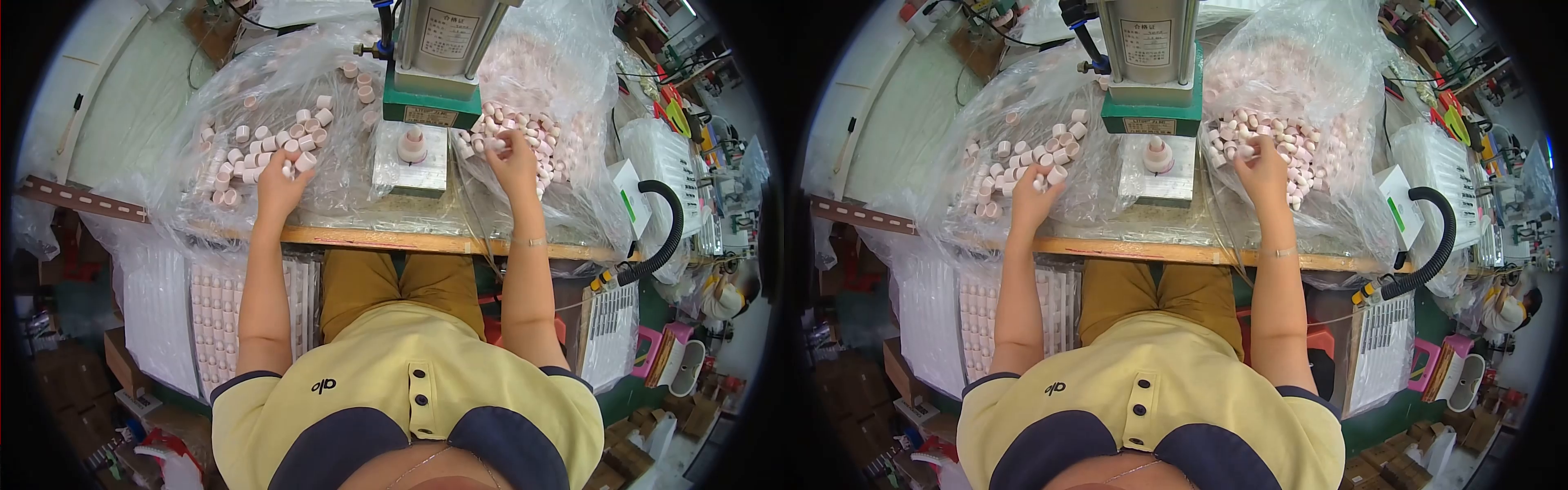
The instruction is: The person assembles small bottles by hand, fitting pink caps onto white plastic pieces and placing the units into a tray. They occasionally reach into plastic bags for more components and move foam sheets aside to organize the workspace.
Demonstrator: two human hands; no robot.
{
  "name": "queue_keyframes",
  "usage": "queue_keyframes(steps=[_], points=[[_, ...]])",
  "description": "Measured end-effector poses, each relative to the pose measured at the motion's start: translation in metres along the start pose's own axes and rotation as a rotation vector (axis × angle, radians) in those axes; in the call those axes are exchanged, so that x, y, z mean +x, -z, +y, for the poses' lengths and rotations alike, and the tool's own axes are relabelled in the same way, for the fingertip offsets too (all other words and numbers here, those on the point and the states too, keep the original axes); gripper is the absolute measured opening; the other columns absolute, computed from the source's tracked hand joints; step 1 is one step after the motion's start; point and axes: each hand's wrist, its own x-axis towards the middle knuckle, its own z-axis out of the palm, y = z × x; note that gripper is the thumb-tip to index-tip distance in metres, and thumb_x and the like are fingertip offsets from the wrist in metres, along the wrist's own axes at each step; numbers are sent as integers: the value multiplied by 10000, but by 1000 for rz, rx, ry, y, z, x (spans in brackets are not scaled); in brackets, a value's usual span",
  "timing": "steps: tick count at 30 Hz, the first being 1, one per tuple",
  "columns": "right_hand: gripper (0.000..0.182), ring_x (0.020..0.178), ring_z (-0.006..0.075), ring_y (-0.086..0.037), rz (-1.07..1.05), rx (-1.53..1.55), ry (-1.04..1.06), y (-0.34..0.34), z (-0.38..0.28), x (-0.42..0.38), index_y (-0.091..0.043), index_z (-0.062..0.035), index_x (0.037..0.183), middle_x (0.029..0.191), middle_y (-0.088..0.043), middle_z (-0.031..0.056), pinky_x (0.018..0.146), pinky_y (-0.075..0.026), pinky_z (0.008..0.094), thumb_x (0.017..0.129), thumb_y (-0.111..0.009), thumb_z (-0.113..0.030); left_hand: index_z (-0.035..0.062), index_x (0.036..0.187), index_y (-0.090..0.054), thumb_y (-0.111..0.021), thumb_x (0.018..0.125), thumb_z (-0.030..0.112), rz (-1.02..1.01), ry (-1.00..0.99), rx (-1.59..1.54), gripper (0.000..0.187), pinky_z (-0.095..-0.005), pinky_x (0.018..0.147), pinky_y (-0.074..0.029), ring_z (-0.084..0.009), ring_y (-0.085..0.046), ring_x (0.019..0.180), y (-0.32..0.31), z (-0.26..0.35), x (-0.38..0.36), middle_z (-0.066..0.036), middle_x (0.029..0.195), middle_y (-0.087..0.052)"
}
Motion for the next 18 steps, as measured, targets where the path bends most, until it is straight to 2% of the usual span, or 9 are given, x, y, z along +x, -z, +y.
queue_keyframes(steps=[2,3,4,5,6,9,11,15,18], points=[[308,732,144,-631,7,491,-46,6,0,-19,-587,20,1026,888,-645,95,623,-506,249,754,-702,-66,53,1003,-620,-739,742,140,-154,-71,-386,300,-298,594,-473,-156,-613,712,2,-8,-10,-46,855,-658],[288,764,118,-623,-83,667,-75,13,-16,-33,-589,19,1031,911,-642,75,637,-506,229,769,-692,-40,53,1003,-620,-739,742,140,-155,-65,-385,300,-298,594,-473,-156,-613,712,5,1,-16,-46,855,-658],[270,797,93,-616,-172,842,-109,19,-41,-46,-591,18,1036,933,-638,56,652,-506,210,784,-682,-15,62,1038,-618,-717,774,142,-330,26,-577,293,-252,571,-459,-106,-595,734,10,21,-24,-26,867,-650],[255,823,97,-616,-215,898,-56,19,-61,-57,-594,18,1034,940,-636,53,669,-508,206,791,-670,3,71,1073,-616,-696,807,144,-506,120,-767,287,-206,548,-445,-55,-578,756,10,39,-30,-5,878,-642],[242,849,101,-617,-254,955,-1,16,-78,-65,-596,18,1032,947,-634,51,687,-510,202,799,-658,22,71,1073,-616,-696,807,144,-512,124,-765,287,-206,548,-445,-55,-578,756,5,50,-34,-5,878,-642],[290,869,104,-604,-285,973,85,3,-98,-75,-602,7,1064,956,-647,51,705,-497,222,785,-679,19,43,1132,-568,-621,880,183,-711,57,-1009,293,-174,500,-424,-61,-592,749,-13,74,-39,-28,882,-649],[267,824,128,-636,-265,740,276,0,-100,-73,-641,-23,1015,916,-673,64,688,-512,244,756,-708,-21,38,1109,-567,-617,885,203,-788,90,-1070,283,-176,493,-424,-69,-601,752,-23,74,-37,-43,879,-650],[273,812,162,-647,-277,657,278,4,-102,-73,-662,-35,987,930,-679,91,696,-512,270,726,-736,-54,31,1038,-569,-602,899,251,-955,145,-1138,262,-179,484,-428,-85,-620,762,-37,73,-31,-82,862,-652],[241,761,181,-655,-202,597,325,4,-98,-73,-681,-27,933,872,-687,101,674,-509,267,709,-755,-77,35,1034,-578,-607,896,225,-953,161,-1139,237,-179,482,-423,-74,-613,746,-39,78,-32,-56,855,-643]])
